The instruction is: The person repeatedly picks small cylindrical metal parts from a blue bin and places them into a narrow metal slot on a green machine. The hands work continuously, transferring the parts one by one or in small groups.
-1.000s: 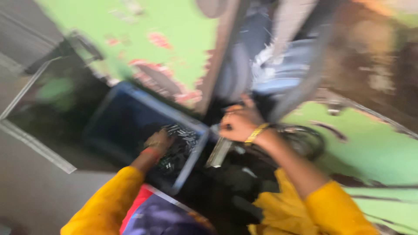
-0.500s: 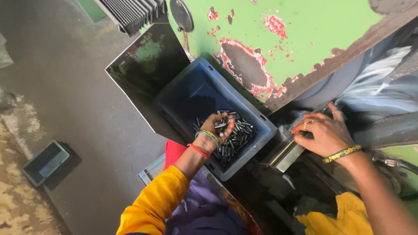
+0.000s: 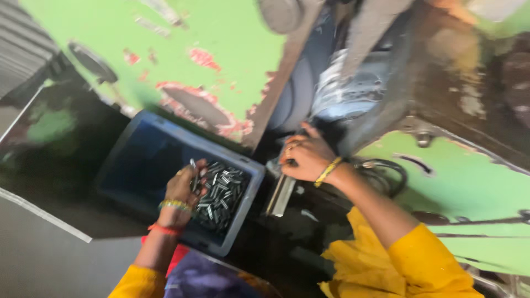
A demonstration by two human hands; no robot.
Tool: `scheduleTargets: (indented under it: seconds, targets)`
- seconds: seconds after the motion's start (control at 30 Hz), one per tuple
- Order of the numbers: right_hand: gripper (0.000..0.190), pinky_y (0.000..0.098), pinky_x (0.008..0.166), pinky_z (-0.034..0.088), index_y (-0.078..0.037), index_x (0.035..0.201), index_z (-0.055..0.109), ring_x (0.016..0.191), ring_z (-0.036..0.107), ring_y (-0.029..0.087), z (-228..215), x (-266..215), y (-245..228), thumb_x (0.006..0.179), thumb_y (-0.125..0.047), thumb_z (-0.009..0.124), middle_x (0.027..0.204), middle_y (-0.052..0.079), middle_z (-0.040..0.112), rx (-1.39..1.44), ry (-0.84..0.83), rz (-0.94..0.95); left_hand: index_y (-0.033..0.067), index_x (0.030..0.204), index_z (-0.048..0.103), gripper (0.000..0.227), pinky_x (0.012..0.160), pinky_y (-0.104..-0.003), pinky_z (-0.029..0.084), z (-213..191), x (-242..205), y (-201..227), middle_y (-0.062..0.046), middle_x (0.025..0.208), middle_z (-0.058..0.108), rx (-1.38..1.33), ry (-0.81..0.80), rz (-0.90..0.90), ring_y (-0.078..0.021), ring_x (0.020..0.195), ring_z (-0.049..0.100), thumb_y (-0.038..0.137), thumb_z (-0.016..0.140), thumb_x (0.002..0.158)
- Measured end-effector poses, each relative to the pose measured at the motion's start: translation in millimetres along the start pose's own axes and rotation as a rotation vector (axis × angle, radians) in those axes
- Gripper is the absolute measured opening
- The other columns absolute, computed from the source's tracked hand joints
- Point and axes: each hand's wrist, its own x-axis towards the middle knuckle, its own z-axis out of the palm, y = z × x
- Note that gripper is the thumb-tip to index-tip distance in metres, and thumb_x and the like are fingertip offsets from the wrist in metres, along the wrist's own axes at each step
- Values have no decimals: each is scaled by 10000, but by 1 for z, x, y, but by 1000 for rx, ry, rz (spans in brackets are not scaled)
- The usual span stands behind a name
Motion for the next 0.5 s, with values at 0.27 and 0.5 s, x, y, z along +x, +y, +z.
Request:
scheduleTargets:
  seconds: [0.27, 0.5]
  targets:
    - [193, 570, 1199, 231, -183, 851, 796, 1200, 631, 220, 2, 3, 2, 796, -335, 691, 1002, 24, 767, -31, 46, -39, 39, 1338, 641, 390, 433, -197, 421, 41, -22, -17, -29, 885, 738, 336, -236, 151, -41, 531, 474, 150, 626, 964]
    - [190, 550, 1207, 238, -181, 864, 799, 1180, 638, 194, 0, 6, -2, 805, -333, 703, 1024, -4, 774, -78, 5, -13, -27, 1276, 673, 333, 500, -186, 514, 93, -44, -36, -59, 1013, 739, 92, -495, -42, -55, 739, 607, 169, 586, 1021]
